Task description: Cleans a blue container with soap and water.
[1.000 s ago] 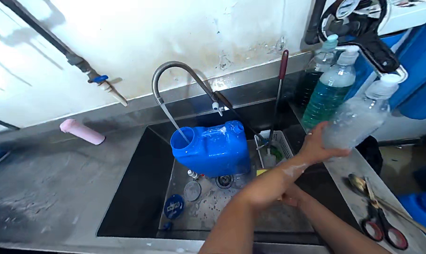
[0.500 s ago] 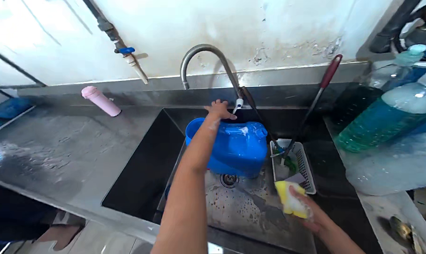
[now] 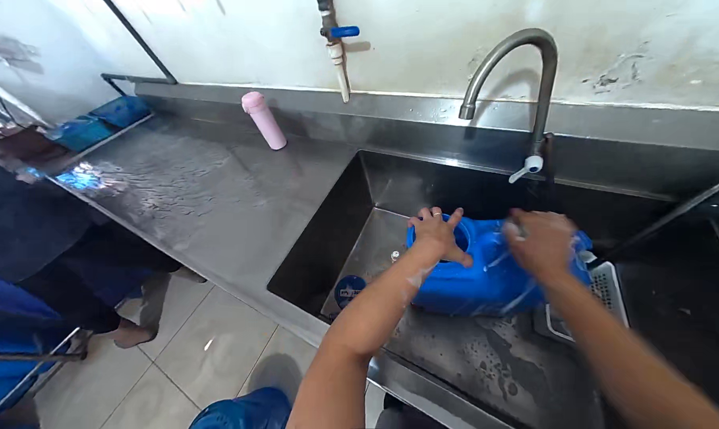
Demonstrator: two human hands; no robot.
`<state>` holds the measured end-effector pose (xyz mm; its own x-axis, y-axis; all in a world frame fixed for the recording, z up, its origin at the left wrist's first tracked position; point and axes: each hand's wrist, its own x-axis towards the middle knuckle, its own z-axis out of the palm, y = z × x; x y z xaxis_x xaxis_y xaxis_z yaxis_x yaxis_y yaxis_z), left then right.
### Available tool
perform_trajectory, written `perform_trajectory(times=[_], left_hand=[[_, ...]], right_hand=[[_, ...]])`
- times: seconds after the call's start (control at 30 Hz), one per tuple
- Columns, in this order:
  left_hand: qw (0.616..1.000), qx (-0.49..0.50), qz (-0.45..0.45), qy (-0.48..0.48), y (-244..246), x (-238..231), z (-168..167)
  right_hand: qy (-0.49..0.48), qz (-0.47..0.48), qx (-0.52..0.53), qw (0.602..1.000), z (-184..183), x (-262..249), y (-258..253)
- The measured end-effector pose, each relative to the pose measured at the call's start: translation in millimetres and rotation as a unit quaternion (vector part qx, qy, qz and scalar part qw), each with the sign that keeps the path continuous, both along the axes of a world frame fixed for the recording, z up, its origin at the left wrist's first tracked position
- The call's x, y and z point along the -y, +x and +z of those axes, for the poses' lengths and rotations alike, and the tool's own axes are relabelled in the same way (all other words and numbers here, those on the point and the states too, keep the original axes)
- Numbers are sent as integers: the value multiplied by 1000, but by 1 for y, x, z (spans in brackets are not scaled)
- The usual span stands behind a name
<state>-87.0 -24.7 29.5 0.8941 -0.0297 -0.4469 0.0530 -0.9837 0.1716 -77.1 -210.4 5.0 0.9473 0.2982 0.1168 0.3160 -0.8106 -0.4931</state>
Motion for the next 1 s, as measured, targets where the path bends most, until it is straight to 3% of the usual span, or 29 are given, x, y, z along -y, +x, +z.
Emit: perform_trajectory(times=[0.07, 0.13, 0.23, 0.3, 0.37, 0.43, 0.5, 0.6, 0.67, 0.77, 0.83, 0.93, 1.0], left_hand=[[1000, 7, -7, -20, -5, -15, 0], [998, 43, -32, -38, -18, -30, -9], [990, 82, -67, -88, -40, -34, -20], [991, 74, -82, -74, -43, -26, -21], [993, 55, -86, -58, -37, -23, -18], [991, 56, -98, -64, -33, -31, -19], [988, 87, -119, -55, -38, -37, -23], [986, 105, -122, -55, -49, -33, -25], [987, 100, -113, -57, -46, -30, -26], [987, 92, -115, -58, -40, -33, -25], [985, 102, -123, -61, -43, -36, -27], [986, 109, -117, -54, -44, -35, -26], [987, 106, -105, -62, -39, -33, -25]], right_hand=[[-15, 56, 29, 998, -13, -67, -15], [-32, 92, 18, 995, -17, -58, -13], [-32, -52, -17, 998, -13, 18, 6], [-24, -171, -6, 985, -16, 26, 3], [-31, -153, 38, 987, -29, -29, -14], [6, -52, 56, 997, -35, -72, -29], [28, -8, 78, 997, -37, -48, -23], [14, -171, 26, 985, -31, 25, -3], [15, -246, 36, 968, -30, 8, -5], [25, -125, 84, 988, -42, -67, -32], [29, -79, 80, 993, -43, -42, -23], [8, -207, 41, 977, -30, 32, 4], [6, -239, 100, 966, -38, 3, -3]])
